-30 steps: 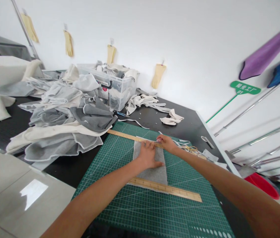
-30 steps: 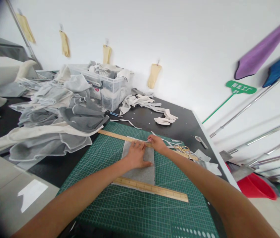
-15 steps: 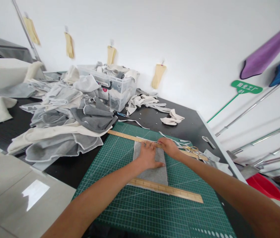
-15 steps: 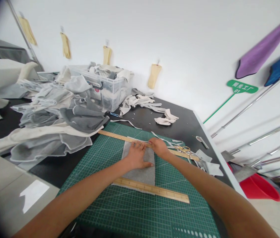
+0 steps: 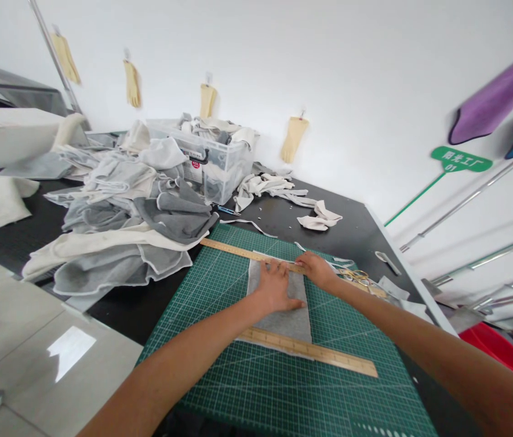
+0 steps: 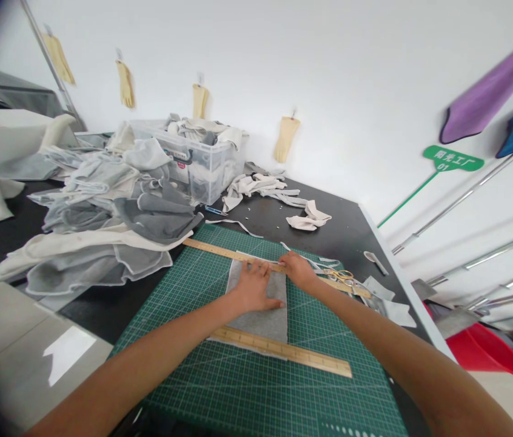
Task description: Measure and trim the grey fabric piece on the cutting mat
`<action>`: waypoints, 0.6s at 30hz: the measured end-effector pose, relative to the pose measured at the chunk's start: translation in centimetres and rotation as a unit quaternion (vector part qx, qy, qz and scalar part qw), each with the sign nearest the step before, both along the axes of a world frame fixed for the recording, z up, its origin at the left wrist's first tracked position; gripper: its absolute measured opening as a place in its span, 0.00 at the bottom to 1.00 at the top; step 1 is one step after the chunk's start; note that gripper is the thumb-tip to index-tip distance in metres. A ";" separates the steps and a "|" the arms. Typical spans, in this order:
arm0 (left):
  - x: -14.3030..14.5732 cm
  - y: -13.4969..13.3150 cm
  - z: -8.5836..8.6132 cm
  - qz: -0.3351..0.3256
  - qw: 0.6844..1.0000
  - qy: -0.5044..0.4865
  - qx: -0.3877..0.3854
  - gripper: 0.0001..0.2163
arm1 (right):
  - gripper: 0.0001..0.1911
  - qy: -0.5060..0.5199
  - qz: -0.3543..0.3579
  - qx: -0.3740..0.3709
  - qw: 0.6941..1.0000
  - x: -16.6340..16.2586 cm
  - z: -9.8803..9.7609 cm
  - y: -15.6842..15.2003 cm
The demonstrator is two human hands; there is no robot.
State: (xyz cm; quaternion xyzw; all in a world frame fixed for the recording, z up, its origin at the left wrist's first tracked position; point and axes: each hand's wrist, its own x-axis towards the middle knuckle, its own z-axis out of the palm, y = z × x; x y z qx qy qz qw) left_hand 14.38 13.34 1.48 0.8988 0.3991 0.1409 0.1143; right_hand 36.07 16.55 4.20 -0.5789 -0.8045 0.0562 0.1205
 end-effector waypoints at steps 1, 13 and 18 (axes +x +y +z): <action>0.0 0.0 0.0 0.000 1.000 0.000 -0.003 0.51 | 0.12 0.006 0.004 -0.001 1.000 0.0 0.0 0.1; 0.1 0.1 -0.4 0.002 1.000 -0.004 -0.006 0.51 | 0.10 0.068 0.042 -0.014 0.997 -1.3 -0.6 2.2; 0.1 0.1 -0.2 0.001 1.000 0.010 -0.012 0.53 | 0.12 0.079 0.052 -0.020 0.995 -2.2 -1.0 3.2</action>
